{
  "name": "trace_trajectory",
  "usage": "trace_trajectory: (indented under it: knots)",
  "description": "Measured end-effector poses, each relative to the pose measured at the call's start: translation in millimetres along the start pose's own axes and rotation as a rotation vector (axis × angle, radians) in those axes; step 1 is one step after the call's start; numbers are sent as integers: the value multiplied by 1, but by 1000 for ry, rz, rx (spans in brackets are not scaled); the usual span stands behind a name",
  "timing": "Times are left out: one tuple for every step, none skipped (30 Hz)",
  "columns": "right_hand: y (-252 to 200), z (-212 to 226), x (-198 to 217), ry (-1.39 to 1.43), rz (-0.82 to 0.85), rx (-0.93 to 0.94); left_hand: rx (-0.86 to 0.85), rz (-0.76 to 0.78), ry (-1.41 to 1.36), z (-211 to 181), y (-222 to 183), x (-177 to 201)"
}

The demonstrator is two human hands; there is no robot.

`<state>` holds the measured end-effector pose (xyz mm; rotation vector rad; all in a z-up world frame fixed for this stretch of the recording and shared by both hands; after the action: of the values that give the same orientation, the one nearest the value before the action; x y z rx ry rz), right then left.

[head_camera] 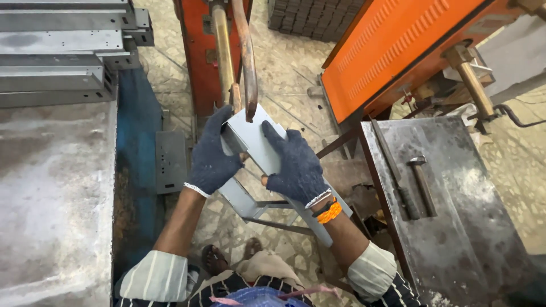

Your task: The recorder spot welds metal parts, uses a hammer to adjust shapes, and files edges to finish metal enclosures.

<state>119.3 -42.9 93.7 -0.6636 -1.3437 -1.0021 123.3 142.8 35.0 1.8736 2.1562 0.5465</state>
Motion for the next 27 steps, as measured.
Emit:
trace_trajectory:
  knots:
    - [1,0,-1,0,0,6,-1,-6,2,-2,0,-3]
    - [1,-1,-1,4,-12,15,0,-29,9,-4,0,-4]
    - [1,-2,-1,8,-21,24,3,-52,15,-6,-1,-7]
    - [-1,-3,-2,8,-17,30,6,-58,17,-4,-2,-11]
    - [0,-4,-1,14,-23,40,32,-120,99,-1,-3,-12]
    - [0,-5,-1,21,-29,51,60,-181,180,2,-3,-12]
    - [0,-5,-1,24,-28,61,60,-191,187,5,-4,-13]
    - [0,-5,-2,37,-24,63,-17,-237,194,2,-5,-14]
    - [1,-7,-1,47,-21,66,-96,-284,200,0,-5,-16]
    - [2,-8,-1,48,-22,77,-98,-294,206,1,-4,-19]
    - [1,-9,-2,43,-16,72,-19,-312,223,7,-5,-20]
    - [0,-10,-3,38,-10,66,59,-329,239,13,-6,-22]
    - [0,-10,-3,41,-9,76,60,-338,244,19,-6,-24]
    - [-1,-10,-2,38,-14,76,38,-392,268,22,-8,-24]
    - [0,-12,-1,32,-21,79,14,-450,290,26,-7,-24]
    - [3,-12,0,31,-22,92,11,-462,293,20,-6,-23]
    - [1,-12,1,32,-42,91,4,-448,216,14,-9,-24]
    - [-2,-12,2,33,-63,89,-5,-434,138,9,-12,-25]
    - [-1,-15,5,33,-61,96,-4,-441,139,10,-11,-27]
    - [0,-17,9,24,-76,101,2,-448,93,12,-10,-28]
    - [2,-17,12,20,-95,105,5,-451,50,14,-7,-27]
    - [5,-18,13,23,-97,110,2,-454,55,18,-4,-27]
    - [4,-20,16,32,-110,126,-9,-471,139,20,-5,-30]
    - [2,-21,18,41,-124,143,-20,-487,223,22,-7,-33]
    - [1,-23,18,35,-119,143,-16,-489,217,17,-5,-35]
    - [-1,-25,19,38,-130,147,-12,-500,178,12,-4,-37]
    - [2,-25,20,47,-147,155,-16,-511,145,7,0,-35]
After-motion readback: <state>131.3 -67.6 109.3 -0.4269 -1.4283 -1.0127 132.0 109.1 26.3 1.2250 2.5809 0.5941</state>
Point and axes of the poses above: each hand's wrist, its own y-axis towards the middle knuckle, its own x-axis out of the back of the hand, z = x × y, the point moved 6 cm from there along y, towards the middle knuckle, and after that the axes turned 14 degrees about -y, right-handed, at the moved point
